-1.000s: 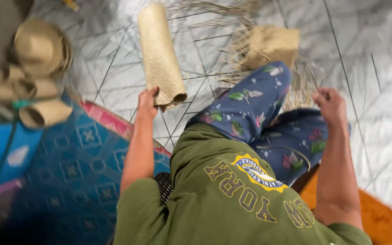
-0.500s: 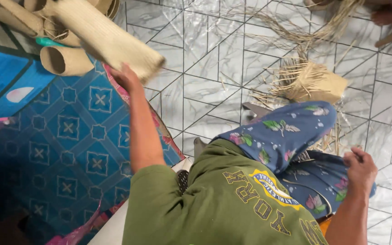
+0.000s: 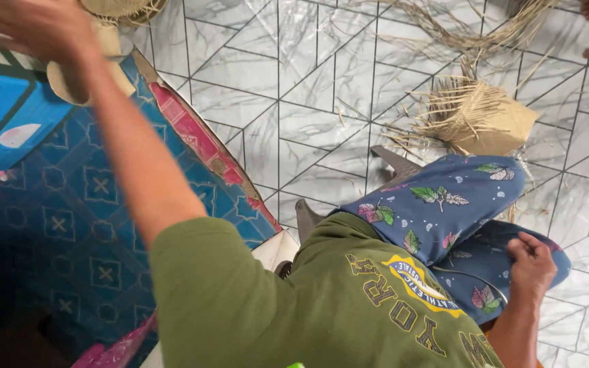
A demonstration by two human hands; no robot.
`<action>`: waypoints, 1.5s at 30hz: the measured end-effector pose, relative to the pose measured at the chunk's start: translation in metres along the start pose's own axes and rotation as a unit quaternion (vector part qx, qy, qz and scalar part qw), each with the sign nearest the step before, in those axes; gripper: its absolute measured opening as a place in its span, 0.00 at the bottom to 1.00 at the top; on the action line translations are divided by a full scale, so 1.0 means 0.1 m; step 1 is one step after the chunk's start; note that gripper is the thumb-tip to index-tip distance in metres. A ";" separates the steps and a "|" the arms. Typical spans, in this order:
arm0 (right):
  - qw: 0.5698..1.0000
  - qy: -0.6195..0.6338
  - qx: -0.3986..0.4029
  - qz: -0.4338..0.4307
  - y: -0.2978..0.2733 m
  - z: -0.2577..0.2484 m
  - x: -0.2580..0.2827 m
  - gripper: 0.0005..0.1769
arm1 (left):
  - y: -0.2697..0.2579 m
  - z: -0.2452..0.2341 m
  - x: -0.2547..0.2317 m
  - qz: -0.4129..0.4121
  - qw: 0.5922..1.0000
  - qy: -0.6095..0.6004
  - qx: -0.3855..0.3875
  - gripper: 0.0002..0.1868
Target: Trimming excess straw ends from a woven mat and a woven hat using scissors
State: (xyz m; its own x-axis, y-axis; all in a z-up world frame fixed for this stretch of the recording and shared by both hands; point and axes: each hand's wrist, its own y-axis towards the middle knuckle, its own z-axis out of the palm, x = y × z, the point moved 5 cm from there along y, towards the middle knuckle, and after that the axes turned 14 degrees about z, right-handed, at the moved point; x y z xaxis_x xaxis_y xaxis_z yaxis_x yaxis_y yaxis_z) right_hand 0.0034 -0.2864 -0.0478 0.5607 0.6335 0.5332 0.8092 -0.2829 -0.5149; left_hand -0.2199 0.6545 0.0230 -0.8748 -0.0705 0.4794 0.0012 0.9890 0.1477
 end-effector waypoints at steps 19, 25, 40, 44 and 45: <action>0.963 -0.057 -0.140 -0.221 -0.29 -0.29 -0.20 0.18 | -5.71 2.06 -1.92 0.570 0.640 -0.221 0.465 0.32; 0.955 0.045 -0.168 -0.242 -0.25 -0.48 -0.21 0.17 | -6.04 1.24 -2.50 0.583 0.647 -0.274 0.408 0.35; 0.906 0.368 0.083 0.193 3.64 1.02 -0.76 0.15 | -8.09 -1.84 -3.04 0.854 0.462 -0.240 0.013 0.43; 0.963 0.188 0.019 0.193 4.88 1.59 -1.16 0.09 | -8.08 -1.93 -3.35 0.847 0.464 -0.262 -0.003 0.39; 0.971 0.025 -0.029 0.236 5.02 1.69 -1.21 0.16 | -8.06 -1.93 -3.37 0.841 0.468 -0.270 -0.020 0.38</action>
State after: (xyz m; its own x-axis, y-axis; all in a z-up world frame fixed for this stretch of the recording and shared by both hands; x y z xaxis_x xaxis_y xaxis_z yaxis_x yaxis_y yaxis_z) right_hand 0.3119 -0.3835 -0.4845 0.8785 0.3874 0.2796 0.4672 -0.5743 -0.6723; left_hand 0.1674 -0.1435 -0.0903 0.3855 0.8575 -0.3408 0.9081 -0.4180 -0.0245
